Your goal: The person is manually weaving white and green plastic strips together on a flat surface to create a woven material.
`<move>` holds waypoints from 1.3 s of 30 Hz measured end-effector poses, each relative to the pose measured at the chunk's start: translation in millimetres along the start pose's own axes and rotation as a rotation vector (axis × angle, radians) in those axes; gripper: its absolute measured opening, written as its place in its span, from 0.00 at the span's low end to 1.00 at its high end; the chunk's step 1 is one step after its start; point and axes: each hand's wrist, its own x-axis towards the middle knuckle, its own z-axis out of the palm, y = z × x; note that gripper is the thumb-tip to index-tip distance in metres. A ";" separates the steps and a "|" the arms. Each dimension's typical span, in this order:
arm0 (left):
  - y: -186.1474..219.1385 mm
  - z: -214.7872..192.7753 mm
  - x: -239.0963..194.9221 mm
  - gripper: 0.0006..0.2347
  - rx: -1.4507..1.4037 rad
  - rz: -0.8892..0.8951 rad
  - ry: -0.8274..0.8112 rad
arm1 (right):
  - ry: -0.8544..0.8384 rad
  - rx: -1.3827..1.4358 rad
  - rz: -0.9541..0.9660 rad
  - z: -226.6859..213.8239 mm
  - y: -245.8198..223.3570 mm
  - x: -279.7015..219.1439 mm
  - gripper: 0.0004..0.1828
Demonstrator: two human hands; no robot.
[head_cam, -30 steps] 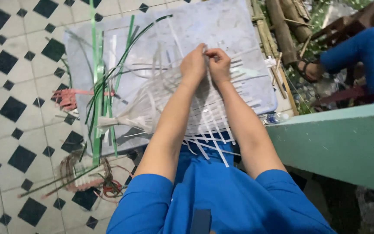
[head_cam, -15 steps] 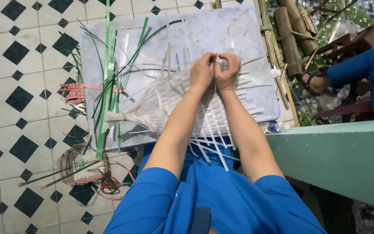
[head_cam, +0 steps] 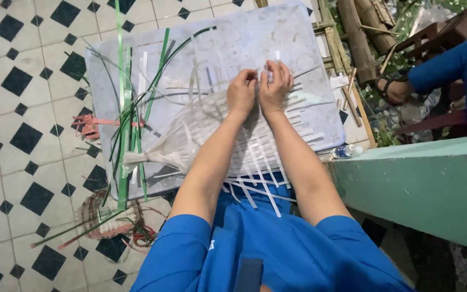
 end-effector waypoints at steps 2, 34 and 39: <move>-2.6 0.9 -1.1 0.09 -0.016 -0.003 0.007 | 0.030 0.013 0.011 6.0 6.8 -1.1 0.16; -23.2 4.9 5.6 0.19 0.012 -0.119 -0.128 | -0.024 0.418 0.160 -19.3 -10.5 12.5 0.18; 17.6 -13.8 7.0 0.18 0.045 0.201 -0.048 | 0.053 0.457 0.224 -3.6 13.6 3.8 0.21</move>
